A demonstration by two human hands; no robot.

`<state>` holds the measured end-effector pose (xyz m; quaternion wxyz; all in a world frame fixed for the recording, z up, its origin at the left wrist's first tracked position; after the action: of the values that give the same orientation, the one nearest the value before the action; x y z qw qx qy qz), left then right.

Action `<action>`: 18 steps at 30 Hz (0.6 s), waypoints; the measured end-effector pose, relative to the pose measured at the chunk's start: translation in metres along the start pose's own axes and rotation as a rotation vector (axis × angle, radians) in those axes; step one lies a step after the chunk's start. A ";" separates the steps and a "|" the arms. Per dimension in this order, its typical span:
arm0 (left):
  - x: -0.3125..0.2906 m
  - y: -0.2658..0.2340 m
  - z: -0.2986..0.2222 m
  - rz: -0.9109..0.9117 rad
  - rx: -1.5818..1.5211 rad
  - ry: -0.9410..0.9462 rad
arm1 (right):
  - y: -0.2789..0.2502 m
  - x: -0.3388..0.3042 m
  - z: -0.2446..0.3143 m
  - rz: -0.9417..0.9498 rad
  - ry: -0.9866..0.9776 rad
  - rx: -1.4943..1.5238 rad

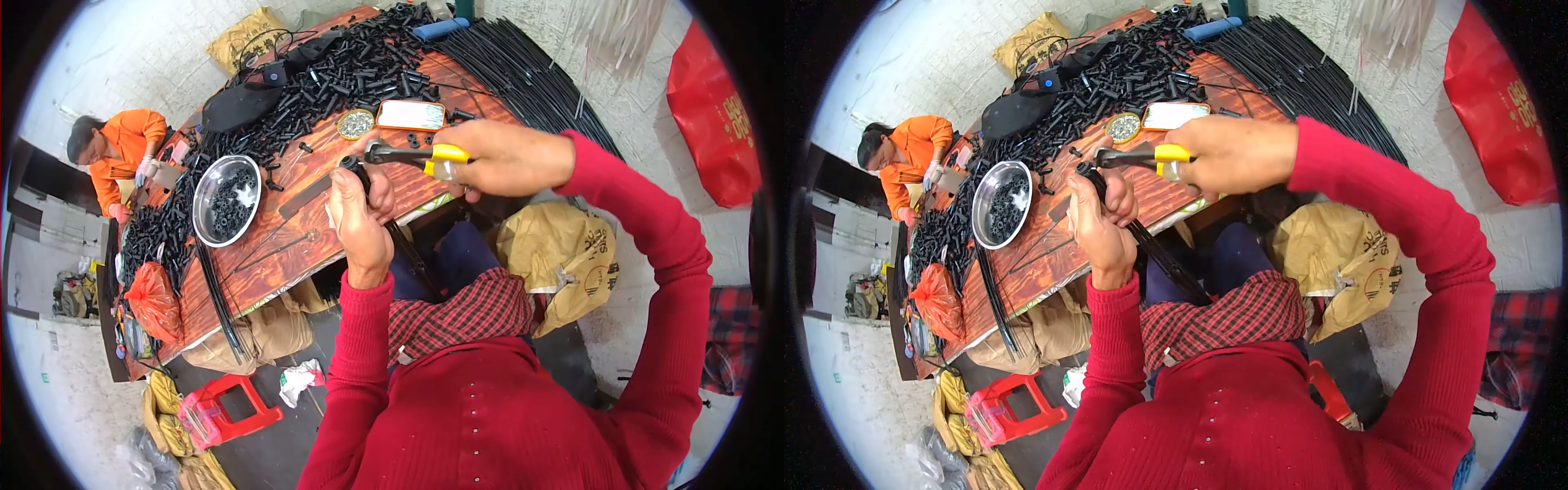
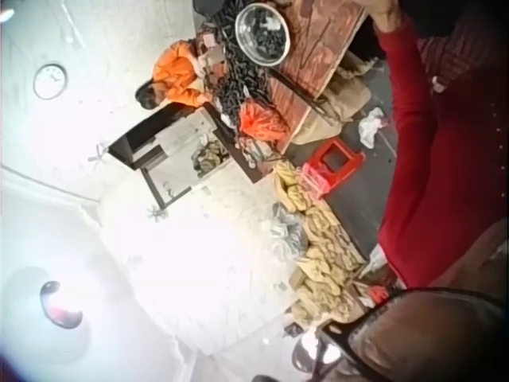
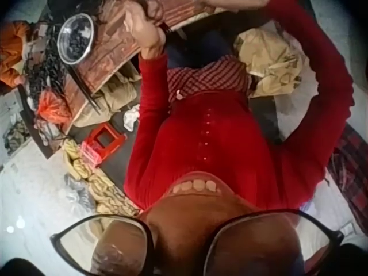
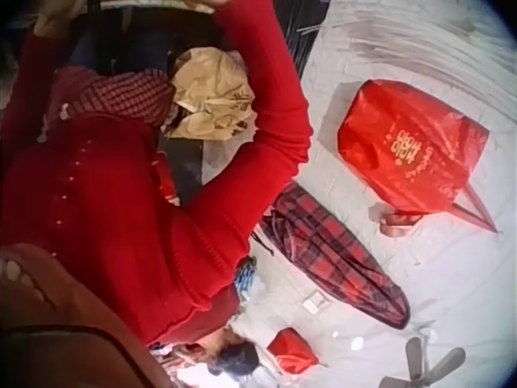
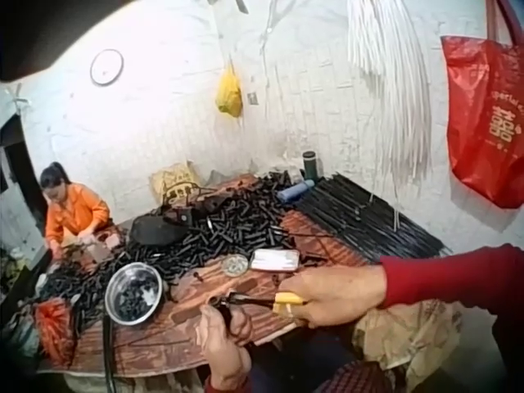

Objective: Threading multiple wires through small components and using pliers to secure them at a manufacturing workbench.

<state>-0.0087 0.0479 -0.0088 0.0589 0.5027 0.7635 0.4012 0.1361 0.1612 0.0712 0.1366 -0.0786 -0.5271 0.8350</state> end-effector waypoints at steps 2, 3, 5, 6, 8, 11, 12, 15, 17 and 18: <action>-0.001 -0.002 0.001 0.011 -0.018 -0.008 | -0.018 -0.003 0.006 0.091 -0.023 -0.205; -0.001 -0.003 0.002 0.025 -0.018 -0.015 | -0.021 -0.004 0.005 0.088 -0.020 -0.203; 0.000 -0.001 0.004 0.042 -0.016 -0.029 | -0.025 -0.007 0.002 0.038 -0.014 -0.410; -0.001 0.001 0.003 0.052 -0.021 -0.027 | -0.029 -0.006 0.005 0.032 -0.014 -0.431; -0.001 0.000 0.004 0.065 -0.022 -0.035 | -0.037 -0.005 0.012 0.031 -0.024 -0.452; -0.001 -0.001 0.008 0.107 -0.044 -0.053 | -0.041 -0.005 0.014 0.017 -0.065 -0.482; -0.001 0.000 0.008 0.119 -0.028 -0.041 | -0.044 -0.005 0.017 0.034 -0.056 -0.500; -0.002 0.005 0.010 0.118 0.024 -0.007 | -0.041 -0.010 0.023 0.032 -0.055 -0.496; -0.004 0.010 0.010 0.100 0.058 0.022 | -0.034 -0.013 0.028 -0.022 -0.023 -0.553; -0.004 0.012 0.010 0.070 0.088 0.033 | -0.034 -0.014 0.028 -0.034 -0.014 -0.582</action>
<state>0.0068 0.0526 -0.0091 0.0100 0.5245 0.7632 0.3773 0.1464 0.1467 0.1139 0.1186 -0.1000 -0.7467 0.6468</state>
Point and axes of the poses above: each hand's wrist, its own x-axis towards the middle knuckle, its own y-axis out of the palm, z = x × y, the point moved 2 cm from there along x, towards the middle knuckle, and after that the axes turned 14 degrees about -x, right-handed, at the moved point
